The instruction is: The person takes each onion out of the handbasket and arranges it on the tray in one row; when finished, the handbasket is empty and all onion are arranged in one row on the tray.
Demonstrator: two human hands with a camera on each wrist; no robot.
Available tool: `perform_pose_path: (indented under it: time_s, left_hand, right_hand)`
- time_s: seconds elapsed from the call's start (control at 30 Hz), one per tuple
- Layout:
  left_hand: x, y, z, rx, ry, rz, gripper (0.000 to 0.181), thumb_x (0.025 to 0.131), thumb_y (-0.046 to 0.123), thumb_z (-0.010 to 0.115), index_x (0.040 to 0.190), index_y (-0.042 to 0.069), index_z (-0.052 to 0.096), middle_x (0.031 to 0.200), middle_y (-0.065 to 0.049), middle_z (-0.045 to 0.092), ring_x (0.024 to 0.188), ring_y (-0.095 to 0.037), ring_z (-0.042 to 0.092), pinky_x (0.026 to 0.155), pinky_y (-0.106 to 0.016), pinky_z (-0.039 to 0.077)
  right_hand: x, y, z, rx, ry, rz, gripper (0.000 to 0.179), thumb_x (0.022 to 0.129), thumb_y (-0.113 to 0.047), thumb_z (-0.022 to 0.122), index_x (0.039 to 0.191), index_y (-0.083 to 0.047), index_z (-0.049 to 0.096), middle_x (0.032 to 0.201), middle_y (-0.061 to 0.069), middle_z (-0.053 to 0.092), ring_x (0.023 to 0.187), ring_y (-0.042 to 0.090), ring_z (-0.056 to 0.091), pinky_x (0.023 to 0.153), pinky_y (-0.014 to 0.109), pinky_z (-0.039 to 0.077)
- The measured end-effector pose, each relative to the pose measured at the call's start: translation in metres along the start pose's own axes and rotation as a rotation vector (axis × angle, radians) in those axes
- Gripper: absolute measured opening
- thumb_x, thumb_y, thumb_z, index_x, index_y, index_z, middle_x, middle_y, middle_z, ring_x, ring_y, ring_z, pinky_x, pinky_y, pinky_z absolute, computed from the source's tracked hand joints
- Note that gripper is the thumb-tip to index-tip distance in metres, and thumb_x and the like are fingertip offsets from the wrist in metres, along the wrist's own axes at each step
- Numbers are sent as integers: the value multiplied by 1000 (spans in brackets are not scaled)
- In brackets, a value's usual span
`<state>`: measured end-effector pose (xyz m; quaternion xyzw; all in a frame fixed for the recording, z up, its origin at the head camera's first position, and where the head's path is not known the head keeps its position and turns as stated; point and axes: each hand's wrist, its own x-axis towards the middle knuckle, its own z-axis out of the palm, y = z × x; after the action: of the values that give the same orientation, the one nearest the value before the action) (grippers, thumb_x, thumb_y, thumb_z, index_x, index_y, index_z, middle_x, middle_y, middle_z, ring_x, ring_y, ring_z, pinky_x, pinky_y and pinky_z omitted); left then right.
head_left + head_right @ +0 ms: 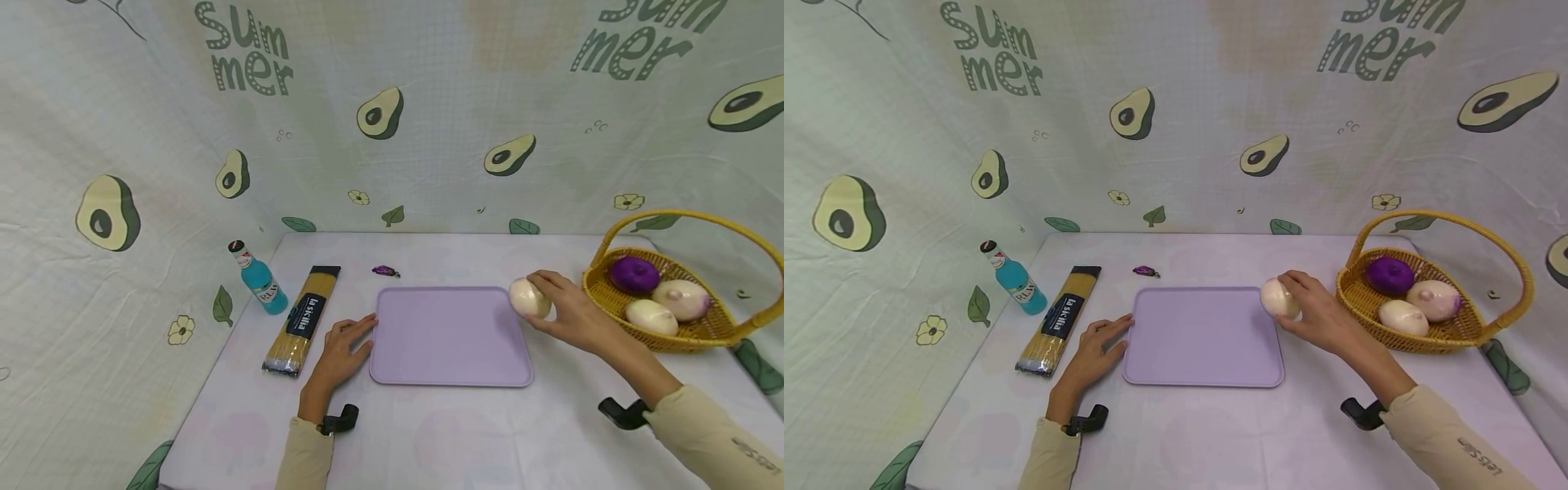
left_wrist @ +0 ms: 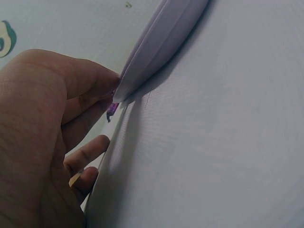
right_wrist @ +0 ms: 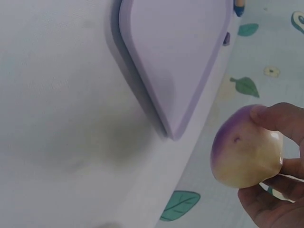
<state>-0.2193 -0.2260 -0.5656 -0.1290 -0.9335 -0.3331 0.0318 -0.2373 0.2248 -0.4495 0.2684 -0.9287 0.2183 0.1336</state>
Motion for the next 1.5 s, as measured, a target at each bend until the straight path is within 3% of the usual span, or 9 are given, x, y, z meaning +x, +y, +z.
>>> perform_pose_path:
  time_s: [0.6,1.0,1.5]
  left_hand:
    - [0,2,-1,-7,8,6,45,99,29,62,144,31,55,152,19,44,134,-18,36,110,-48,22]
    - [1,-1,-1,-7,55,114,44,97,22,64,141,21,59,150,9,49,129,-25,42,104,-54,27]
    - [0,1,-3,-13,29,75,45,98,25,63,143,23,58,151,11,48,131,-24,40,105,-53,25]
  right_hand:
    - [5,-5,6,9,-15,-10,68,74,-9,88,132,7,56,133,25,51,116,45,52,91,62,47]
    - [4,-7,10,30,-20,-33,70,74,-8,87,132,10,54,133,27,51,117,45,51,91,61,47]
    - [7,-9,14,43,-32,-37,69,75,-8,87,133,10,54,133,26,50,119,46,50,93,62,45]
